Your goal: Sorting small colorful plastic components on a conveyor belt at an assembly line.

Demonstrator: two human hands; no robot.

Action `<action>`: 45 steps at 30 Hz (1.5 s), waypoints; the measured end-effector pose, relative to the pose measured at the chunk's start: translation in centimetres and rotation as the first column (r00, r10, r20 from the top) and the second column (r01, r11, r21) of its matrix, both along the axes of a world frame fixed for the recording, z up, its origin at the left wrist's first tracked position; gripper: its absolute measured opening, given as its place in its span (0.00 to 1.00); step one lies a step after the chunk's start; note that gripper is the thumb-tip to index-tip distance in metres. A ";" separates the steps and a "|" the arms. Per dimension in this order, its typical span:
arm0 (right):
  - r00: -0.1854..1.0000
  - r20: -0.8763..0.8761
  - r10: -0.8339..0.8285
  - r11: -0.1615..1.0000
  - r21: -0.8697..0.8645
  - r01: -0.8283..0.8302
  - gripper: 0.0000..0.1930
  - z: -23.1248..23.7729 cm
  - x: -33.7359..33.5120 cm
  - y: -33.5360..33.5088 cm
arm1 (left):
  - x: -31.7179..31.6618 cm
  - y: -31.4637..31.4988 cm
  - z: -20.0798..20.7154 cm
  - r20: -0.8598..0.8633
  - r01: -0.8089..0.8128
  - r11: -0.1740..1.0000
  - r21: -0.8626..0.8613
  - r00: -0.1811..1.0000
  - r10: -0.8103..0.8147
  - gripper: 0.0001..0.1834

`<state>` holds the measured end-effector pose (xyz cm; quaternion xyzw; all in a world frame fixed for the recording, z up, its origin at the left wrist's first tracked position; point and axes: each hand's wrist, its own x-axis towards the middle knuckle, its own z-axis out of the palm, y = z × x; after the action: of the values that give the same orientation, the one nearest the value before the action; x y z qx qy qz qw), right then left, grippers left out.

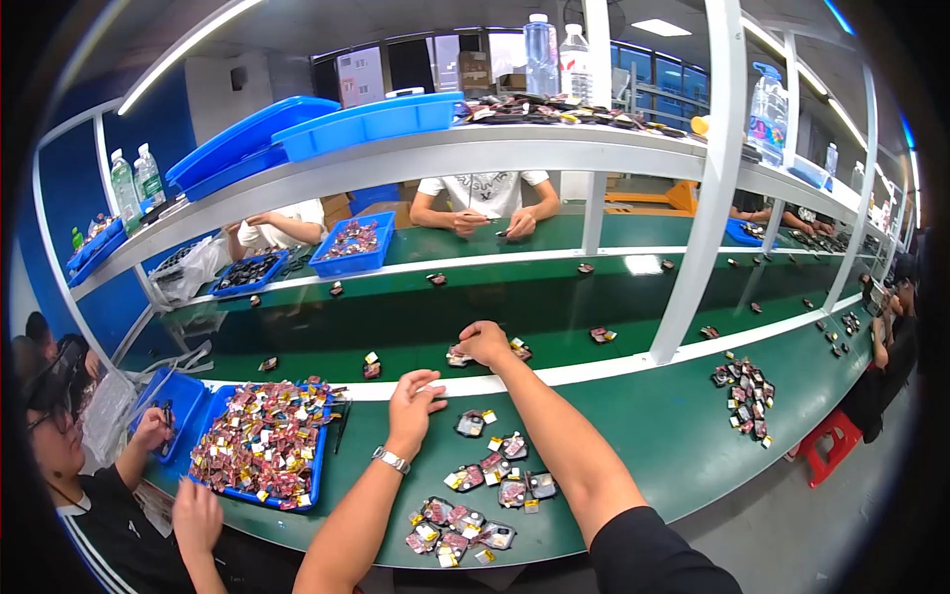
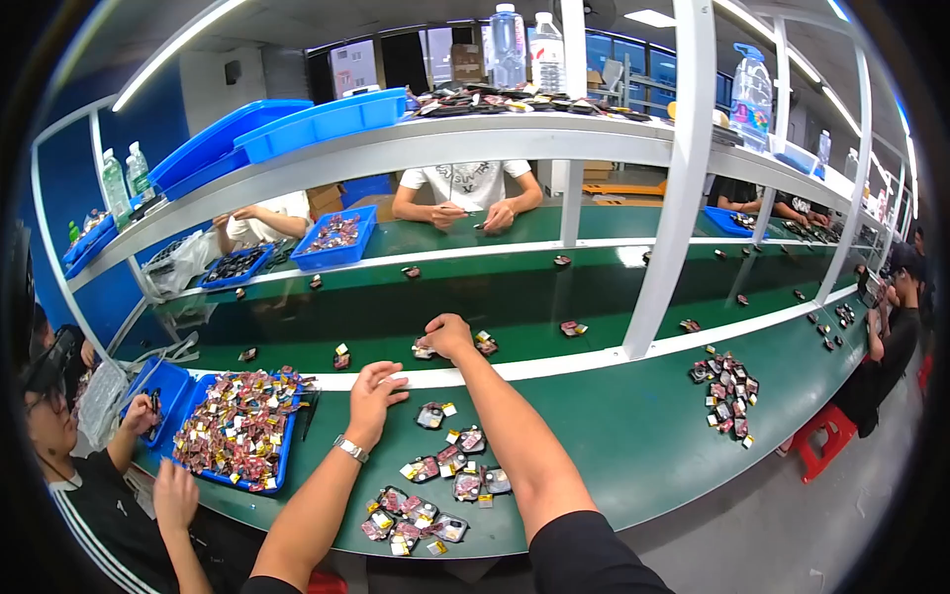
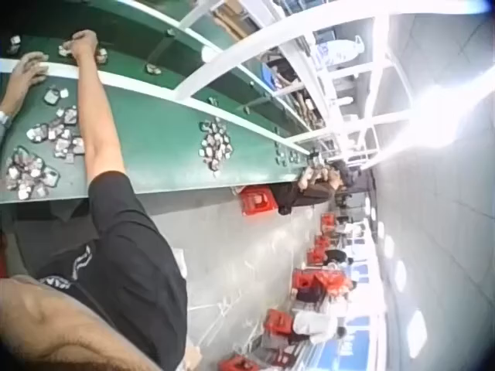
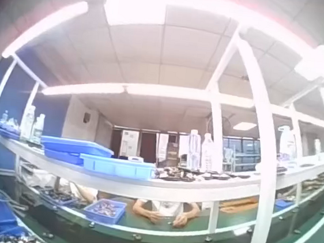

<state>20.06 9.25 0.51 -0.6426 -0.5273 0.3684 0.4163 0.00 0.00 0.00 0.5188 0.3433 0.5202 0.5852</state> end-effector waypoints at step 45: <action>0.932 0.357 -0.055 0.822 0.546 -0.161 0.13 4.1 -1.9 -19.3 | 1.2 -3.1 2.0 0.189 0.564 0.813 -0.144 0.822 -0.537 0.22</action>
<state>18.19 -10.03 4.61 -0.5304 -0.6974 0.0835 0.4746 1.15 -3.12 1.97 0.4990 0.1855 0.3270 0.7808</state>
